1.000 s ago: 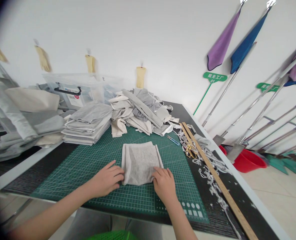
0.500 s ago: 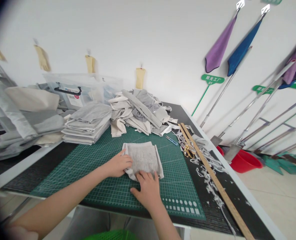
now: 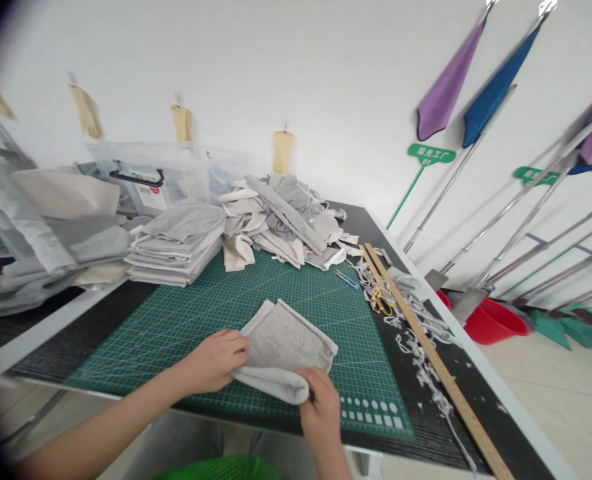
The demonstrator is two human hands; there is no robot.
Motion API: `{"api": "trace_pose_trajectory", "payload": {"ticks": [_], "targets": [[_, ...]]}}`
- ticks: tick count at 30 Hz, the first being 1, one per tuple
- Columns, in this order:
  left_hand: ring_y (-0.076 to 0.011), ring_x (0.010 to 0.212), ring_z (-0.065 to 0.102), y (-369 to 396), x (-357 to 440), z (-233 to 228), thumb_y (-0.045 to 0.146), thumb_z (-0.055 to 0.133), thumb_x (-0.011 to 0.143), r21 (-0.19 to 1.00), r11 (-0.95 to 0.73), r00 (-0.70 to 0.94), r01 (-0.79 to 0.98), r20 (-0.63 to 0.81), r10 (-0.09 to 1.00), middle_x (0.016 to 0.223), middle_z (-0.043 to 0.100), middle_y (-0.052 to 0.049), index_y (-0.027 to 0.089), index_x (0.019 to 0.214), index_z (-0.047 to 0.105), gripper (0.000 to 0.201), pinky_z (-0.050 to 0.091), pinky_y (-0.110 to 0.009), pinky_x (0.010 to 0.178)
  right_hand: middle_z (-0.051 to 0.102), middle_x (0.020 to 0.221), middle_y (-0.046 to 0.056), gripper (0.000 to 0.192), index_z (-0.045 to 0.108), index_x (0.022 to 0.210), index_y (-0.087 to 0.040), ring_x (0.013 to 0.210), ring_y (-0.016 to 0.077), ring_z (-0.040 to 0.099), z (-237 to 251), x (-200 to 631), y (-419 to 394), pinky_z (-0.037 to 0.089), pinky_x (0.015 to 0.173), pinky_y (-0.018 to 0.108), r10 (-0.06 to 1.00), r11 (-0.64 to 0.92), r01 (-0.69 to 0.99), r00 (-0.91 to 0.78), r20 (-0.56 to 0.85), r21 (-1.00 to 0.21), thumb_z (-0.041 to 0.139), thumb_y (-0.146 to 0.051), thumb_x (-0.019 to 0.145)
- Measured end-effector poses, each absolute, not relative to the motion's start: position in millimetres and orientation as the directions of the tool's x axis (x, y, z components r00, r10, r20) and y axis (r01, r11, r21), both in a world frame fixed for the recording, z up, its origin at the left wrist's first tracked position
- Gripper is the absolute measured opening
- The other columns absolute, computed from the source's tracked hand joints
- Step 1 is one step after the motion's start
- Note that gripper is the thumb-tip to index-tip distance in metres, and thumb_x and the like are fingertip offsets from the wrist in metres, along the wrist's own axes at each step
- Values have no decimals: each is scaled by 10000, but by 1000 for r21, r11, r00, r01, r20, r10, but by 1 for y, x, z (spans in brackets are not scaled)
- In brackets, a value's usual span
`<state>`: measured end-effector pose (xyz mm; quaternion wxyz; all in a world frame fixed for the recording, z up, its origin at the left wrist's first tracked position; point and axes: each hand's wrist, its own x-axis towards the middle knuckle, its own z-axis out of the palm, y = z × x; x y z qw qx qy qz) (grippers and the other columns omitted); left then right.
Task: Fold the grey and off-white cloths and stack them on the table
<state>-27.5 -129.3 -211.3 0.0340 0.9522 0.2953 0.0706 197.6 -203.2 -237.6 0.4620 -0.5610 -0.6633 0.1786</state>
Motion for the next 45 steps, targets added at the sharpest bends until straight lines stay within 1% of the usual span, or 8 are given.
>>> {"api": "trace_pose_trajectory", "payload": {"ticks": [12,16,20,26,30,33,37,45], "targets": [[-94,653,483,-97,-27,-179,129,452,673,760,-522,662,386,165,731,697,530,12,149,724,547,110,356,-184,600,626,748,61,308,610,803,-137,708,216,539,-239,243,-198,419,643,311,921,-127,304,390,2,-944,552,-356,595],[-128,716,492,-64,-3,-202,161,450,667,660,-371,376,653,143,916,745,533,3,168,773,541,140,375,-229,630,525,1035,106,477,513,1042,-171,905,267,476,-233,250,-169,372,717,377,905,-239,670,416,89,-703,501,-399,623],[-145,829,476,-58,-3,-216,196,432,694,566,-323,194,758,277,941,889,514,-8,203,841,529,176,381,-259,691,352,1229,103,527,452,1117,-233,1049,306,359,-231,257,-151,327,736,420,912,-321,844,398,101,-429,455,-459,641],[-123,803,483,-94,-18,-221,165,382,731,623,-350,129,700,372,919,826,526,0,192,766,522,147,385,-252,732,545,714,13,182,545,711,-196,676,156,485,-232,246,-151,328,585,251,984,-143,857,177,22,-494,496,-354,636],[-138,808,472,-140,-12,-221,160,354,757,593,-439,188,675,437,880,810,535,-21,181,757,520,167,376,-279,754,391,477,-64,176,435,540,-183,484,94,386,-242,218,-164,271,471,210,964,-188,603,265,-28,-775,553,-301,593],[-160,861,460,-170,0,-216,200,389,741,553,-527,352,645,397,847,908,533,-38,197,875,515,184,375,-297,771,404,489,-71,183,430,566,-178,479,84,394,-246,186,-176,304,464,201,927,-184,99,348,-140,-978,579,-283,584],[-205,1010,389,-185,13,-209,288,486,661,454,-550,498,701,242,833,1140,435,-48,223,1165,338,530,330,-337,857,569,690,-20,235,516,795,-172,602,122,509,-242,142,-187,397,561,236,913,-223,-440,219,-345,-870,596,-254,590],[-227,1038,382,-180,16,-217,278,475,670,308,-552,549,775,105,829,1218,377,-66,206,1244,229,628,332,-355,849,618,804,4,278,589,834,-168,745,151,545,-241,112,-197,414,696,256,939,-216,-473,138,-314,-854,627,-222,563]]}}
